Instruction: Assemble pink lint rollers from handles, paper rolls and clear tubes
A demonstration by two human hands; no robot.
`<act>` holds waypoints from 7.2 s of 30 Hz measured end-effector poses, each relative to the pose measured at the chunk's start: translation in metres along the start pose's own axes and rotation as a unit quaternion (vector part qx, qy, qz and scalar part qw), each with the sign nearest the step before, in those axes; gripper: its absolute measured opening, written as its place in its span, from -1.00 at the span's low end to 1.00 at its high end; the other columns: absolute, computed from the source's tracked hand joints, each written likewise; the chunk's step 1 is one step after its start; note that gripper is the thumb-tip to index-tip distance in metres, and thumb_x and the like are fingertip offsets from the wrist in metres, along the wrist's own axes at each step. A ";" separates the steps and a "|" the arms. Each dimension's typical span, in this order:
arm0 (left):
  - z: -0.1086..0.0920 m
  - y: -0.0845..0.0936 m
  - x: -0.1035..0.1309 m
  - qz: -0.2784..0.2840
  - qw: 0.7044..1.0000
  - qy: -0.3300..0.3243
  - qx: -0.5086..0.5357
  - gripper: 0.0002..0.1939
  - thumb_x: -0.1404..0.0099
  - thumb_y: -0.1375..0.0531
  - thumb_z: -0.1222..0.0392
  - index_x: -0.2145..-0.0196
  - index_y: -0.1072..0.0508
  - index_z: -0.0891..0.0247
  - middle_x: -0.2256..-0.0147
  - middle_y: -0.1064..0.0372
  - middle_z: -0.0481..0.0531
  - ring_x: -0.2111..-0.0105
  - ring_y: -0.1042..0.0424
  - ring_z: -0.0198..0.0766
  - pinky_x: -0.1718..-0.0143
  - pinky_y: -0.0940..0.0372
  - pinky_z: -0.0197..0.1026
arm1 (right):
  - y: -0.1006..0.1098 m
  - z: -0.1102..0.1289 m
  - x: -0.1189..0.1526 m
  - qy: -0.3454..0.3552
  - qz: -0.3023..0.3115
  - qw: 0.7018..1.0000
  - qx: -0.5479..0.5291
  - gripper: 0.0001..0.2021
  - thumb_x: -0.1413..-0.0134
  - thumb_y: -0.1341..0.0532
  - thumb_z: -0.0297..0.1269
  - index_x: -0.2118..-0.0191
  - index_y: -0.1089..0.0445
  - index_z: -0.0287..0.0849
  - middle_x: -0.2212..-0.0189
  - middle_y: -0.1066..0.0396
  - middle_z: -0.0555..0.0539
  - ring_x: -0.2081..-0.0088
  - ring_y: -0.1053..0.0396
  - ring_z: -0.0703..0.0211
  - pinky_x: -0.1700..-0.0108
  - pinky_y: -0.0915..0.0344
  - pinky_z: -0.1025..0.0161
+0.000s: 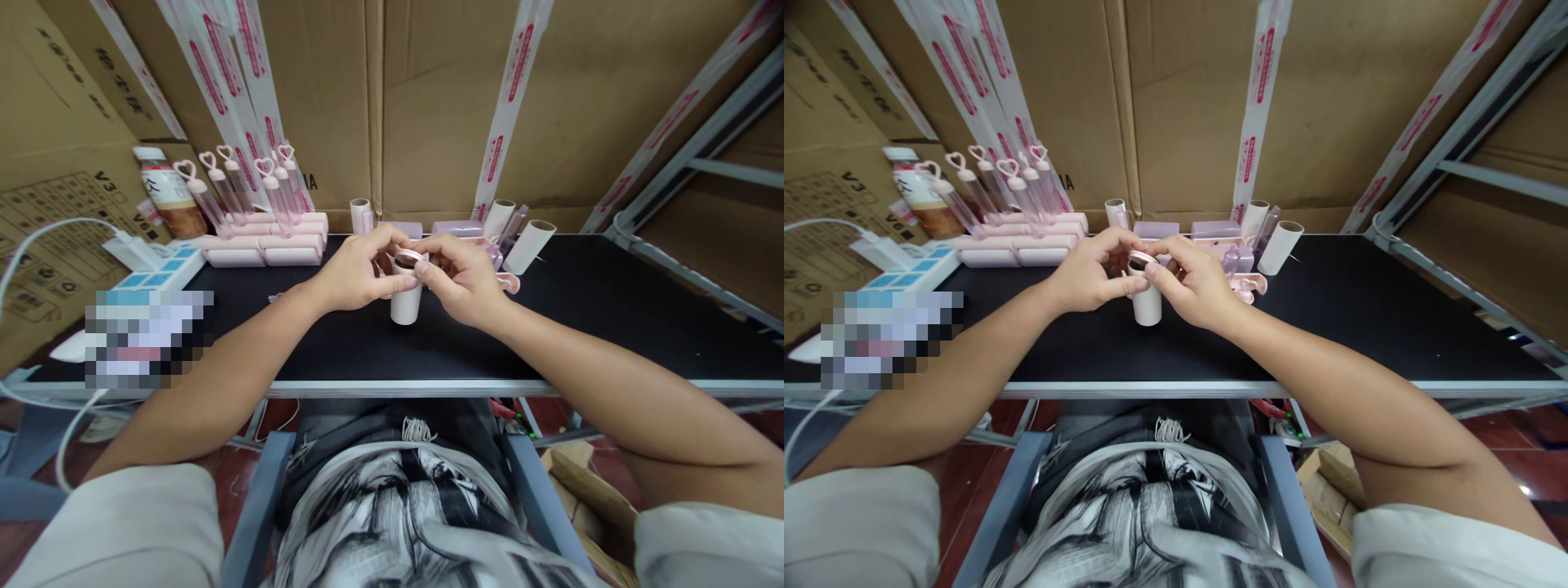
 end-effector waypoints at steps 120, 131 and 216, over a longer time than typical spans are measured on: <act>0.022 0.021 -0.014 -0.233 0.861 0.249 0.378 -0.50 -0.30 -0.41 -0.14 0.03 -0.32 0.16 0.39 -0.53 -0.06 0.48 -0.60 -0.23 0.42 -0.50 -0.24 | 0.006 0.000 0.000 0.227 -0.118 0.959 0.125 -0.78 -0.30 -0.38 -0.18 0.33 -0.38 -0.06 0.08 -0.51 -0.14 0.08 -0.49 -0.01 0.10 -0.47 -0.03; -0.005 -0.002 -0.010 -0.152 0.858 0.266 0.412 -0.61 -0.41 -0.29 -0.02 -0.07 -0.40 0.22 0.37 -0.56 -0.01 0.47 -0.62 -0.21 0.41 -0.54 -0.25 | 0.016 -0.004 -0.001 0.236 -0.178 0.936 0.193 -0.68 -0.42 -0.25 0.11 0.22 -0.41 -0.02 0.02 -0.48 -0.16 -0.01 -0.47 -0.12 -0.03 -0.47 -0.18; 0.023 0.017 -0.007 -0.086 0.953 0.261 0.127 -0.42 -0.04 -0.54 -0.23 0.30 -0.44 0.26 0.55 -0.26 -0.14 0.61 -0.16 -0.43 0.63 -0.06 -0.32 | -0.019 0.015 0.006 -0.112 0.309 0.828 0.454 -0.66 -0.38 -0.11 -0.26 0.02 -0.61 -0.29 0.15 -0.68 -0.41 0.14 -0.68 -0.34 0.20 -0.42 0.03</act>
Point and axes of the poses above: each hand's wrist, its own x-axis away from the middle knuckle, its own y-axis out of the back of the hand, z = x × y, the point moved 2 cm from there along -x, towards the middle knuckle
